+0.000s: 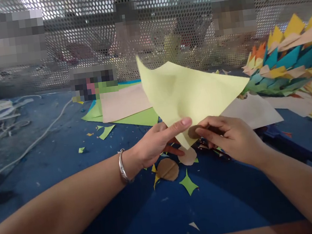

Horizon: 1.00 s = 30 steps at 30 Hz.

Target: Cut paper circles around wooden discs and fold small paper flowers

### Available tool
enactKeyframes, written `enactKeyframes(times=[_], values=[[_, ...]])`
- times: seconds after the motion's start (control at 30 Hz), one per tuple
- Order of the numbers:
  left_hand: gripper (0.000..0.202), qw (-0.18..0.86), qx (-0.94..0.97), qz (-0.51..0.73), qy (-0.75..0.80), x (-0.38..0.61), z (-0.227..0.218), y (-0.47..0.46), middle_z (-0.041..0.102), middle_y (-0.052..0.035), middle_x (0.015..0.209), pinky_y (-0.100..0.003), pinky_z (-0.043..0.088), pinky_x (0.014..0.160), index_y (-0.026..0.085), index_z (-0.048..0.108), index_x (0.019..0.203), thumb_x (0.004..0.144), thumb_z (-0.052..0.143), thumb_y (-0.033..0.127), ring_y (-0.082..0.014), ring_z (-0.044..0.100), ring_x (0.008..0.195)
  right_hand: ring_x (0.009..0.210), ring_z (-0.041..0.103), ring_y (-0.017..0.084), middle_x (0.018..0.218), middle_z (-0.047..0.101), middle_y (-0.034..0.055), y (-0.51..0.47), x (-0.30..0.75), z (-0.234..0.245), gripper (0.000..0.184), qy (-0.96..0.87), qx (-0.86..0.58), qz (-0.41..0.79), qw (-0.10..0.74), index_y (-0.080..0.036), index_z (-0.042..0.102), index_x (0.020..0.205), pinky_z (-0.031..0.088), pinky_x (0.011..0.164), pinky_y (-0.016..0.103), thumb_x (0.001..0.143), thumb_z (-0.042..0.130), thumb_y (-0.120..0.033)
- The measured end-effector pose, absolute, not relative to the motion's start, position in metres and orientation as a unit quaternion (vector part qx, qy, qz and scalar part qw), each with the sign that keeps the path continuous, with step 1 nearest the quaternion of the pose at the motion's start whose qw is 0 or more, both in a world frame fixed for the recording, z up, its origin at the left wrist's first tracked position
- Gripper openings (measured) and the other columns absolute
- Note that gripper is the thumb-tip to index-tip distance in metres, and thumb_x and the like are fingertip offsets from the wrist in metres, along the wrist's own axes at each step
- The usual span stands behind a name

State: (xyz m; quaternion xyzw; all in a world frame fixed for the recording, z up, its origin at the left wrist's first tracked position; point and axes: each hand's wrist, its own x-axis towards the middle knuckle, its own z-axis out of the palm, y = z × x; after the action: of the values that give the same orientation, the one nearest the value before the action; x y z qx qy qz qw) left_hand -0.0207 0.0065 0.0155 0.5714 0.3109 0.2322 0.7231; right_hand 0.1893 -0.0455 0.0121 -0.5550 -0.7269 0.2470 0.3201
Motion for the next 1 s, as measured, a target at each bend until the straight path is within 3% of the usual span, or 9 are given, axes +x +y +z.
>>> enactKeyframes(times=[0.1, 0.2, 0.43, 0.73, 0.87, 1.0], values=[[0.025, 0.691, 0.584, 0.23, 0.358, -0.02, 0.014, 0.005, 0.077, -0.0116, 0.101, -0.024, 0.059, 0.061, 0.018, 0.075, 0.096, 0.087, 0.064, 0.038, -0.0182, 0.072, 0.082, 0.054, 0.057, 0.011, 0.076, 0.068, 0.0025, -0.046, 0.189, 0.012, 0.03, -0.74, -0.547, 0.235, 0.312, -0.021, 0.069, 0.091, 0.046, 0.051, 0.024, 0.097, 0.052, -0.046], [0.024, 0.662, 0.596, 0.26, 0.373, -0.021, 0.01, 0.006, 0.078, -0.0102, 0.102, -0.023, 0.059, 0.061, 0.02, 0.075, 0.098, 0.093, 0.056, 0.033, -0.0139, 0.07, 0.078, 0.053, 0.054, 0.01, 0.079, 0.068, 0.0034, -0.046, 0.19, 0.012, 0.029, -0.74, -0.548, 0.211, 0.328, -0.021, 0.069, 0.091, 0.044, 0.05, 0.025, 0.096, 0.054, -0.045], [0.022, 0.675, 0.554, 0.325, 0.363, -0.018, 0.003, 0.001, 0.076, -0.0067, 0.112, -0.026, 0.061, 0.071, 0.022, 0.074, 0.101, 0.095, 0.055, 0.031, -0.0142, 0.07, 0.09, 0.054, 0.05, 0.011, 0.066, 0.056, 0.0003, -0.048, 0.189, 0.014, 0.03, -0.734, -0.553, 0.185, 0.349, -0.021, 0.064, 0.083, 0.039, 0.048, 0.026, 0.098, 0.051, -0.043], [0.027, 0.743, 0.503, 0.312, 0.313, -0.008, 0.002, -0.014, 0.078, -0.005, 0.098, -0.028, 0.059, 0.085, 0.021, 0.075, 0.083, 0.097, 0.055, 0.031, -0.0141, 0.072, 0.09, 0.055, 0.056, 0.011, 0.065, 0.061, -0.0002, -0.048, 0.182, 0.015, 0.024, -0.779, -0.512, 0.19, 0.309, -0.021, 0.07, 0.082, 0.042, 0.053, 0.025, 0.096, 0.056, -0.035], [0.029, 0.764, 0.482, 0.317, 0.29, -0.007, 0.002, -0.018, 0.078, -0.005, 0.097, -0.03, 0.057, 0.092, 0.02, 0.074, 0.083, 0.099, 0.05, 0.03, -0.0134, 0.072, 0.087, 0.054, 0.055, 0.011, 0.062, 0.059, -0.0008, -0.048, 0.183, 0.014, 0.025, -0.767, -0.53, 0.185, 0.311, -0.021, 0.07, 0.081, 0.041, 0.051, 0.024, 0.096, 0.056, -0.036], [0.03, 0.753, 0.502, 0.301, 0.3, -0.007, -0.001, -0.02, 0.076, -0.0048, 0.084, -0.026, 0.058, 0.075, 0.019, 0.073, 0.084, 0.098, 0.049, 0.03, -0.014, 0.071, 0.08, 0.055, 0.056, 0.011, 0.065, 0.06, -0.0006, -0.049, 0.182, 0.012, 0.025, -0.769, -0.533, 0.18, 0.303, -0.021, 0.069, 0.082, 0.042, 0.052, 0.023, 0.096, 0.056, -0.036]])
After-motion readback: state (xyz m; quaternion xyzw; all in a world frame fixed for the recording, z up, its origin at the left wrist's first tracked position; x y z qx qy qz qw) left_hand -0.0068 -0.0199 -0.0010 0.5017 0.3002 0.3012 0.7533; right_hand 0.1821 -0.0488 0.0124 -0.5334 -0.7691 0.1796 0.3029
